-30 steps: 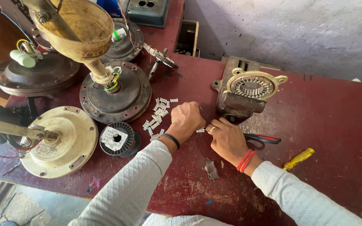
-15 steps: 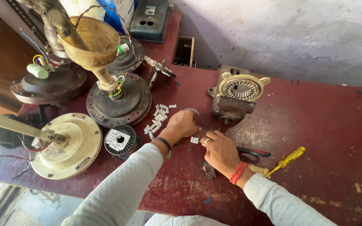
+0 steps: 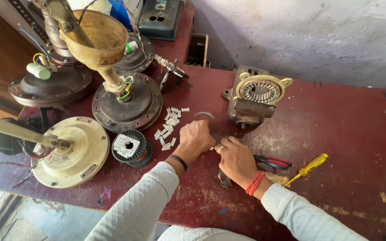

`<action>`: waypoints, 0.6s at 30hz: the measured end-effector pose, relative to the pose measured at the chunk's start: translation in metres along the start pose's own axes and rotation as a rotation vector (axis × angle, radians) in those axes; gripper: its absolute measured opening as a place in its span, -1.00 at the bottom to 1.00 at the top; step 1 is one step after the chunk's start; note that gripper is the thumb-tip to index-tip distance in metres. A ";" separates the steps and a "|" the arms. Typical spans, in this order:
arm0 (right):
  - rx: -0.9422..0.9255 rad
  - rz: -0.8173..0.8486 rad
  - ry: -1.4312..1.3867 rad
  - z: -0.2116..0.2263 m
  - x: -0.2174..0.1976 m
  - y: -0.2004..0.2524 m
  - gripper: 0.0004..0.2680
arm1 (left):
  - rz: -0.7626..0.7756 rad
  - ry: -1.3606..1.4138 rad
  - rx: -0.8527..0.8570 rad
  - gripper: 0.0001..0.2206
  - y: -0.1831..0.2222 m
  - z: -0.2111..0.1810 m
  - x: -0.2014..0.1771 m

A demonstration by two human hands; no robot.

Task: The person uses a yellow screwdriver to adjust a motor component clamped in a bench vise. They then cut small white plastic pieces with scissors and insert them into slots on the motor component, pressing them into place.

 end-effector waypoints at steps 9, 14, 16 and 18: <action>0.011 0.007 -0.097 0.012 0.003 0.022 -0.82 | 0.020 0.102 0.066 -0.83 0.005 0.004 0.006; 0.194 0.029 -0.092 -0.021 0.005 0.020 -0.88 | -0.043 0.434 0.195 -0.74 0.016 0.016 -0.006; 0.199 0.004 -0.033 -0.031 0.000 0.016 -0.87 | -0.069 0.352 0.113 -0.72 0.029 0.024 -0.005; 0.186 -0.014 -0.028 -0.034 -0.004 0.013 -0.87 | -0.088 0.274 0.058 -0.68 0.040 0.026 -0.003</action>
Point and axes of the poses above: each hand's wrist, its own y-axis away from the middle knuckle, its own x-axis out of the palm, z = x × y, the point moved 7 cm from there along -y, towards the middle knuckle, and after that the axes turned 8 degrees about z, right-handed, at the moved point
